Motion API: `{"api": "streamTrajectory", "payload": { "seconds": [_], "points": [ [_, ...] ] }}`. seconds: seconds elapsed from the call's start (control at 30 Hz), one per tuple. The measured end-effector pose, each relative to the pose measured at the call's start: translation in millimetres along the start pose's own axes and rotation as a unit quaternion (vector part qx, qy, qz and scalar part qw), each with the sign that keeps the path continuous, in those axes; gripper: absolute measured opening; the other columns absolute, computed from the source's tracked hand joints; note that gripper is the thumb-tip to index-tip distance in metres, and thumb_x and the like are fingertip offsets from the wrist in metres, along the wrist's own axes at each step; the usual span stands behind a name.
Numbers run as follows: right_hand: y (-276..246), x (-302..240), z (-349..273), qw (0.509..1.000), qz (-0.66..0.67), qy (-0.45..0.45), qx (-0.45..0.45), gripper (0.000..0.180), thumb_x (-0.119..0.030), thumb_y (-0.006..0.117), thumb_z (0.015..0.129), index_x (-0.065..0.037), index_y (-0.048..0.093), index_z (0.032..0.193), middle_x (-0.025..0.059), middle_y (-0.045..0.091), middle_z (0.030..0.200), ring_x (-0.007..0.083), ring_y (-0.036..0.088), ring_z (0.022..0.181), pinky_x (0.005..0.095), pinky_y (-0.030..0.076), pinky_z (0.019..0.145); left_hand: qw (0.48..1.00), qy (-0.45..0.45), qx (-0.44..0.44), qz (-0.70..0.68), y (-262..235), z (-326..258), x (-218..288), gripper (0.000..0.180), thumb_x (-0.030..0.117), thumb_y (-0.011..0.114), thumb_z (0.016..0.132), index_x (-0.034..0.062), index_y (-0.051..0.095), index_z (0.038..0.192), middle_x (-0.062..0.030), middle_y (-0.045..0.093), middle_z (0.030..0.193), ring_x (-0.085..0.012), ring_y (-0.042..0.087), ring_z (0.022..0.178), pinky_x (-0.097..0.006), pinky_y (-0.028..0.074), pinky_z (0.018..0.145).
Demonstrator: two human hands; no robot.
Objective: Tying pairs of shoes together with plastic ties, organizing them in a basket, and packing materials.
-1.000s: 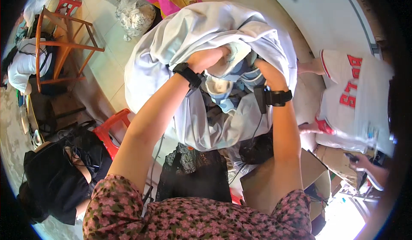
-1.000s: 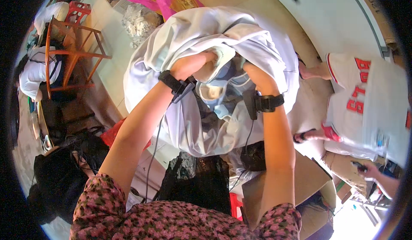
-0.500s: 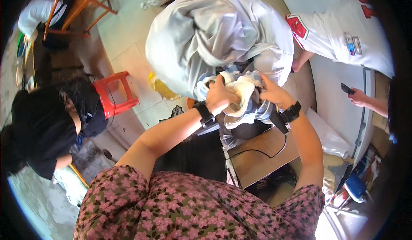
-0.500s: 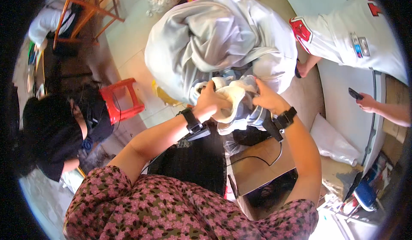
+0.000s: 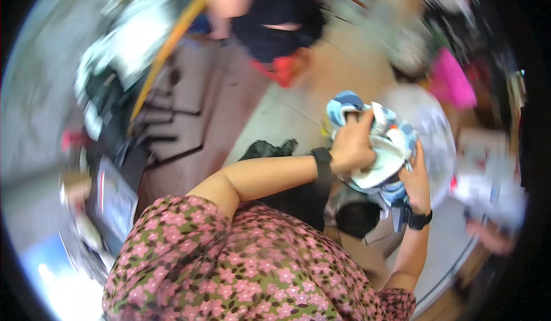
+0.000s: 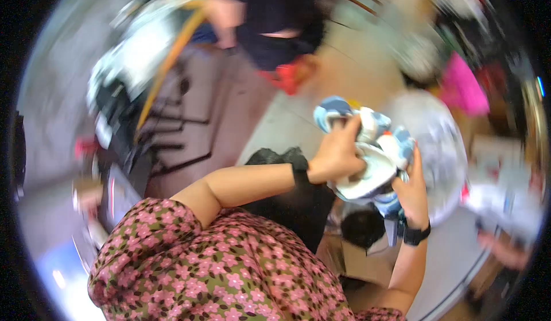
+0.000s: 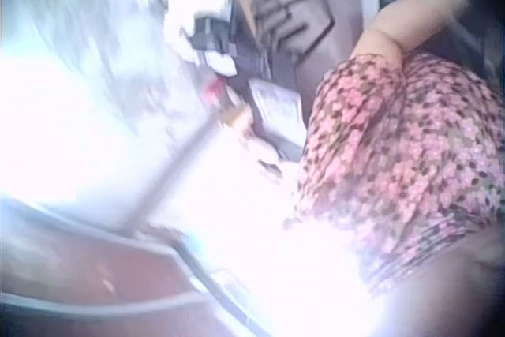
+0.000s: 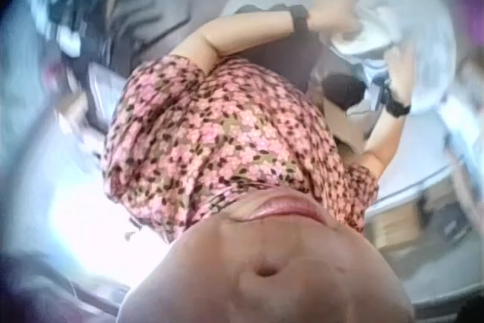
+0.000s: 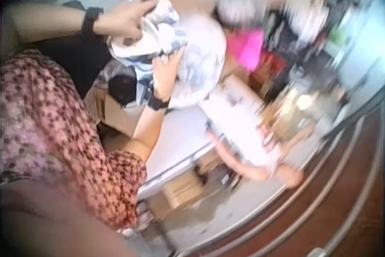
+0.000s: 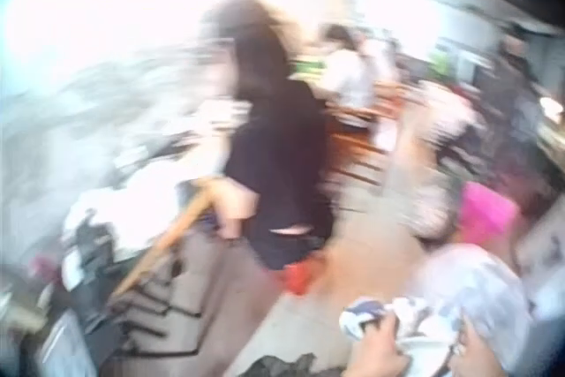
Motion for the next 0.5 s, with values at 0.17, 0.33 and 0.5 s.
{"api": "streamTrajectory", "payload": {
  "seconds": [0.17,0.33,0.5],
  "points": [
    [-17.9,-74.1,-47.3,0.957,-0.072,-0.14,-0.242,0.078,0.009,0.047,0.07,-0.003,0.012,0.139,0.0128,0.037,0.131,0.0207,0.037,0.12,0.0303,0.028,0.1,0.958,-0.015,0.286,0.026,6.7,-113.9,84.5,0.073,0.01,0.066,0.054,0.0063,0.035,0.119,-0.0306,0.04,0.113,-0.0476,0.048,0.095,-0.047,0.044,0.079],
    [36.5,-152.5,-110.2,0.895,-0.065,-0.151,-0.415,0.077,0.003,0.056,0.074,-0.007,0.015,0.139,0.0123,0.038,0.129,0.0207,0.04,0.116,0.0306,0.033,0.096,0.902,-0.108,0.418,0.02,-34.7,-249.5,151.8,0.077,0.017,0.067,0.055,0.0063,0.034,0.123,-0.029,0.042,0.11,-0.044,0.052,0.091,-0.046,0.046,0.077],
    [232.8,-178.7,-142.2,0.746,-0.164,-0.285,-0.579,0.075,0.003,0.057,0.075,-0.007,0.017,0.138,0.0124,0.042,0.126,0.0213,0.043,0.114,0.0313,0.036,0.093,0.752,-0.17,0.636,0.043,-113.2,-371.2,86.4,0.084,0.013,0.068,0.05,0.0057,0.032,0.126,-0.0282,0.045,0.107,-0.044,0.049,0.095,-0.045,0.045,0.078]
  ]
}}
Point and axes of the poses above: each hand's wrist, its own z-axis towards the middle knuckle, its own y-axis out of the palm, x = y × z, the point moved 1 cm from there along z, towards the middle knuckle
